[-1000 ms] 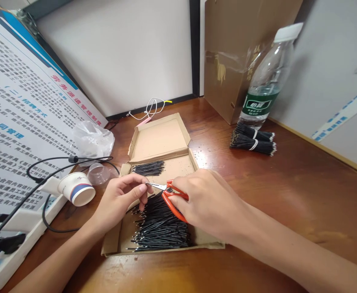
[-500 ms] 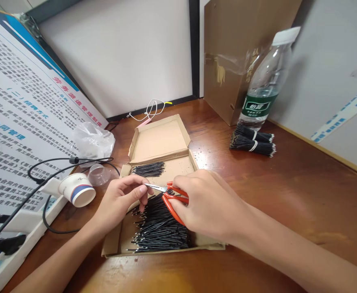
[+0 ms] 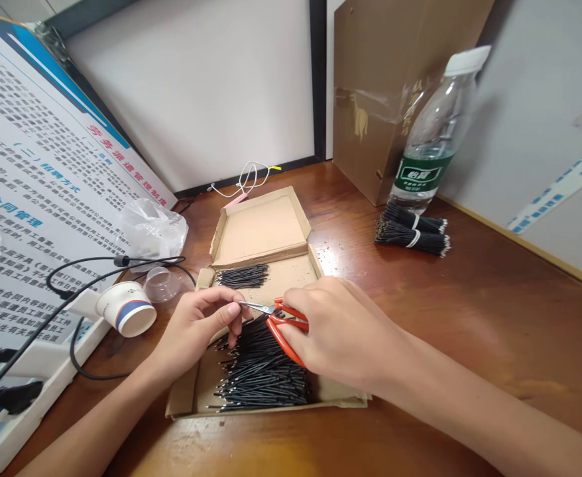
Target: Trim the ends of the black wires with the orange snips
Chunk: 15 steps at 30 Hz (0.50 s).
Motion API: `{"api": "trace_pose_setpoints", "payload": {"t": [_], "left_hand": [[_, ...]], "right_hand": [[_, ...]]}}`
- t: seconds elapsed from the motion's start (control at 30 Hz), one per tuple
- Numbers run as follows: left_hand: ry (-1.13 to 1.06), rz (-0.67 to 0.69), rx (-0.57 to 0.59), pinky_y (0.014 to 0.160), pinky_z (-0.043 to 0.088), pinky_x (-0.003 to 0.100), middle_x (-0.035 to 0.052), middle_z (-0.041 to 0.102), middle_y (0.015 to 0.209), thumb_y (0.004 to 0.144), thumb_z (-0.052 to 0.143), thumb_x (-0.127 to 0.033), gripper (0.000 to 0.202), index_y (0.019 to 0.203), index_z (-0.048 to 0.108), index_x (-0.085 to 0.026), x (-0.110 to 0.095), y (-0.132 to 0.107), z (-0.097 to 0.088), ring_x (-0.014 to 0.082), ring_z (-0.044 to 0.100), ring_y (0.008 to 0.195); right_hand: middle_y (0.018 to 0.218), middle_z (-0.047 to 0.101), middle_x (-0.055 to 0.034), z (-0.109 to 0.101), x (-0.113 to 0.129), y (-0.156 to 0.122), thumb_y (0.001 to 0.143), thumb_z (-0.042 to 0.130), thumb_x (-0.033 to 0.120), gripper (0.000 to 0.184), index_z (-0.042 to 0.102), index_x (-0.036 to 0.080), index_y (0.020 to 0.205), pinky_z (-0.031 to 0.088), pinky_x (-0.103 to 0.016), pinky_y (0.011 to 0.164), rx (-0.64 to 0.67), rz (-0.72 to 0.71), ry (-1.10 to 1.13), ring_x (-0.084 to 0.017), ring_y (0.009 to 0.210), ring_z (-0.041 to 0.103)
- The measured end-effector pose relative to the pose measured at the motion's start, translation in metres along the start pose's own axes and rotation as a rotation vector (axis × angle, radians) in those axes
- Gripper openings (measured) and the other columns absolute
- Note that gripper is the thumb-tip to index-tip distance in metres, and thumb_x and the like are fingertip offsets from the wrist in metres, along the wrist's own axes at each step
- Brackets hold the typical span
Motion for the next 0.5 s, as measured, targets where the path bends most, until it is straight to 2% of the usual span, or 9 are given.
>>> {"api": "trace_pose_setpoints", "payload": {"t": [0.2,0.33,0.43,0.5], "left_hand": [[-0.010,0.002,0.012,0.048,0.046,0.023,0.0024,0.063,0.065,0.084,0.062,-0.027,0.017,0.079,0.063,-0.010,-0.0009,-0.0003,0.0006,0.0103,0.055,0.050],[-0.004,0.017,0.015,0.051,0.046,0.023,0.0036,0.064,0.068,0.084,0.061,-0.025,0.016,0.081,0.064,-0.010,-0.0017,-0.0005,0.0001,0.0104,0.056,0.052],[-0.001,0.020,0.012,0.052,0.047,0.024,0.0038,0.064,0.068,0.085,0.060,-0.025,0.017,0.080,0.065,-0.010,-0.0024,-0.0004,-0.0006,0.0110,0.056,0.054],[0.013,0.024,0.025,0.053,0.047,0.024,0.0032,0.062,0.066,0.086,0.060,-0.026,0.018,0.080,0.066,-0.010,-0.0030,-0.0003,0.0002,0.0111,0.056,0.054]], "right_hand": [[0.060,0.065,-0.0012,0.0011,-0.0008,-0.0007,0.084,0.054,0.026,0.019,0.072,0.017,0.083,0.031,-0.029,0.055,0.024,0.007,0.029,-0.013,0.053,0.049],[0.058,0.064,-0.0007,-0.0007,-0.0008,-0.0010,0.083,0.055,0.023,0.017,0.071,0.018,0.077,0.030,-0.028,0.053,0.026,0.002,0.040,-0.012,0.051,0.048],[0.056,0.062,-0.0007,-0.0051,0.0008,-0.0007,0.084,0.054,0.023,0.020,0.067,0.018,0.068,0.028,-0.028,0.052,-0.014,-0.022,0.000,-0.012,0.050,0.047],[0.054,0.059,0.0002,-0.0086,0.0022,-0.0004,0.084,0.053,0.023,0.021,0.066,0.018,0.069,0.028,-0.028,0.051,-0.049,-0.028,0.001,-0.012,0.048,0.045]]}}
Point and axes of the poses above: each hand's wrist, its own y-axis towards the middle knuckle, its own z-axis out of the palm, x = y × z, the point moved 8 cm from there along y, towards the middle knuckle
